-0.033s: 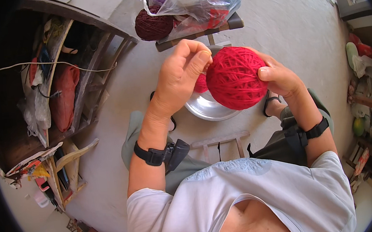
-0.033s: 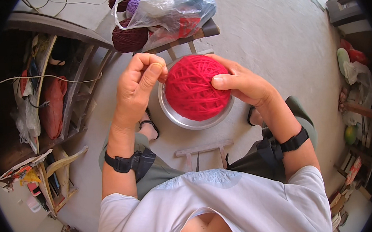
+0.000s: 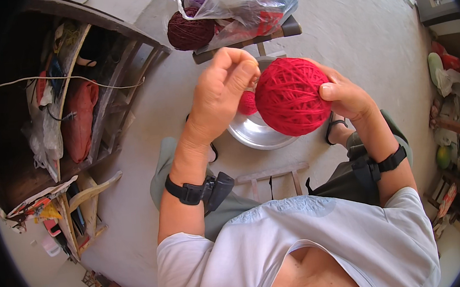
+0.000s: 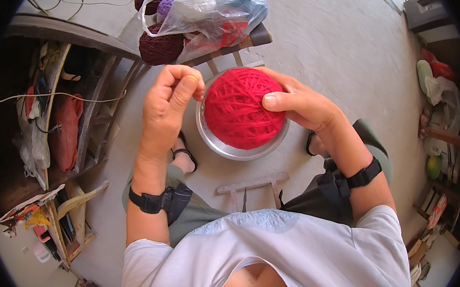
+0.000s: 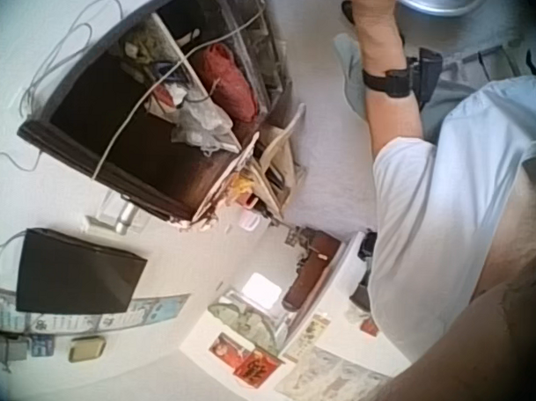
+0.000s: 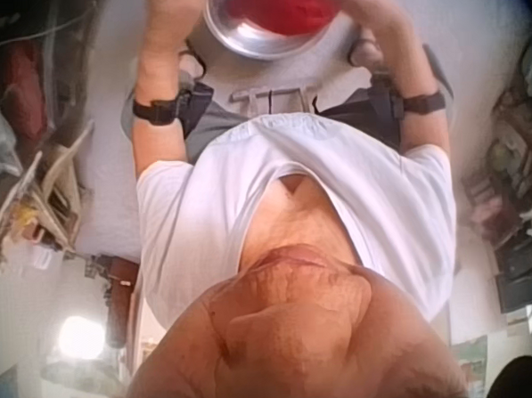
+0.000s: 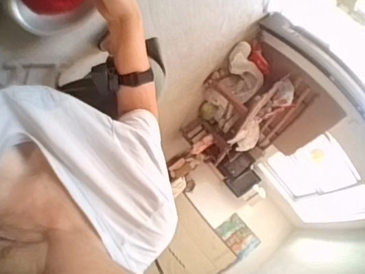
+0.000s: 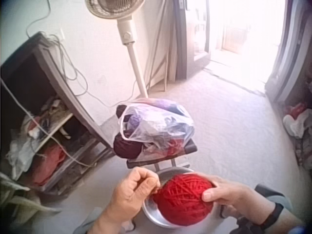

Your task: The person winds red yarn into a ball by hand, pulling the thread from a smaller ball in a metal bowl and rotating the main ball to take up the slack.

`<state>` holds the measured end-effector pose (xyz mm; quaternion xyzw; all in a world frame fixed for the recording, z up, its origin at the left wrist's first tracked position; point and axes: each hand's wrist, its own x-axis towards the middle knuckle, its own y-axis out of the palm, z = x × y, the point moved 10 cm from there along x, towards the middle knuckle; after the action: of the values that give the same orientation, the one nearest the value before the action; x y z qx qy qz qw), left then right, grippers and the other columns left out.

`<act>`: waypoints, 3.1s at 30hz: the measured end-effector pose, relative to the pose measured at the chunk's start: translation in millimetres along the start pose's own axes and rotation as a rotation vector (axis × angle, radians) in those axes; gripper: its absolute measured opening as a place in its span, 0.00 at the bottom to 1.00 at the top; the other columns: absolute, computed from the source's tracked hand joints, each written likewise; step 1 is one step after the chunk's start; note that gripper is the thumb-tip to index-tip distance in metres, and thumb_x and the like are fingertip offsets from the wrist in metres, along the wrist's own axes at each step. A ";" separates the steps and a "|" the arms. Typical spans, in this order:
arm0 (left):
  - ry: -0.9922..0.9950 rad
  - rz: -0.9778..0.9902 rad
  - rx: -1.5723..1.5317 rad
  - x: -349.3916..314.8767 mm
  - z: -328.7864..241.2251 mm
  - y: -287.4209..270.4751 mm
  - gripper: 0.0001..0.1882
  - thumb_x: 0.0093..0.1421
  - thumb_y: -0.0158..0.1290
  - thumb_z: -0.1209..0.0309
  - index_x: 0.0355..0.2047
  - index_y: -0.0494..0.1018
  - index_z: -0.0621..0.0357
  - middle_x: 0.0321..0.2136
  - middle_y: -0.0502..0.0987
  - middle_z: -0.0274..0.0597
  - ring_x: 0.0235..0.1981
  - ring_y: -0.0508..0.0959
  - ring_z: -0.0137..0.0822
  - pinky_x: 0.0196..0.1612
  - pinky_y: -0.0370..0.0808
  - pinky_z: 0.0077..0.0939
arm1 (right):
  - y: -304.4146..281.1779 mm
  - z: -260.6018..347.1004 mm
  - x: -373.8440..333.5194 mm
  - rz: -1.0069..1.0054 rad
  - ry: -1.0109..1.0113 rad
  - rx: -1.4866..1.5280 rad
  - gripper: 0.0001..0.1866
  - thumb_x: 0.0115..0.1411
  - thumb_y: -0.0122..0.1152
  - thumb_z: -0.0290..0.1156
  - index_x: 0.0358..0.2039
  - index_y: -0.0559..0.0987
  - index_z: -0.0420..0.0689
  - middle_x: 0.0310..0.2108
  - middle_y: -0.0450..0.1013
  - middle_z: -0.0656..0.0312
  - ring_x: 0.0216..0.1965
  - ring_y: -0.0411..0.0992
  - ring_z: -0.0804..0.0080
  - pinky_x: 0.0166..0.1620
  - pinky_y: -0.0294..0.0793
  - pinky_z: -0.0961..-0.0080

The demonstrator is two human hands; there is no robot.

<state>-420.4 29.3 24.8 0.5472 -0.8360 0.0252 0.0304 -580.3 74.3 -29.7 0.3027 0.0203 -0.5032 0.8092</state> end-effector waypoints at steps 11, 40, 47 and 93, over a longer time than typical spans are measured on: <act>-0.084 -0.099 0.079 2.5 11.9 -3.0 0.22 0.72 0.40 0.54 0.47 0.71 0.61 0.48 0.76 0.43 0.50 0.73 0.31 0.53 0.69 0.27 | 9.3 8.5 1.9 0.062 -0.076 0.024 0.52 0.43 0.77 0.46 0.65 0.62 0.40 0.58 0.68 0.57 0.59 0.67 0.67 0.64 0.61 0.68; -0.250 0.331 -0.050 1.4 27.3 38.4 0.28 0.71 0.42 0.53 0.55 0.71 0.67 0.49 0.77 0.44 0.51 0.74 0.32 0.58 0.67 0.26 | 8.7 24.0 -12.7 0.078 -0.106 -0.242 0.55 0.35 0.79 0.52 0.62 0.66 0.41 0.54 0.69 0.57 0.58 0.67 0.65 0.62 0.63 0.68; -0.273 0.130 -0.119 -1.2 32.5 4.5 0.11 0.64 0.58 0.66 0.38 0.80 0.63 0.21 0.73 0.28 0.21 0.69 0.18 0.25 0.67 0.16 | 7.0 30.6 -8.0 0.095 -0.160 -0.095 0.60 0.35 0.78 0.59 0.63 0.64 0.36 0.60 0.66 0.54 0.61 0.65 0.67 0.64 0.61 0.68; -0.392 0.123 -0.115 -2.3 53.3 35.0 0.10 0.65 0.55 0.69 0.40 0.80 0.62 0.27 0.79 0.32 0.27 0.74 0.19 0.30 0.71 0.15 | -30.0 49.9 -16.4 -0.091 -0.352 0.177 0.51 0.53 0.67 0.58 0.66 0.58 0.38 0.65 0.61 0.55 0.64 0.62 0.63 0.66 0.60 0.61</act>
<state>-452.7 41.3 -28.8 0.4871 -0.8578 -0.1275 -0.1031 -626.8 52.7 2.5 0.2790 -0.1520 -0.5841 0.7469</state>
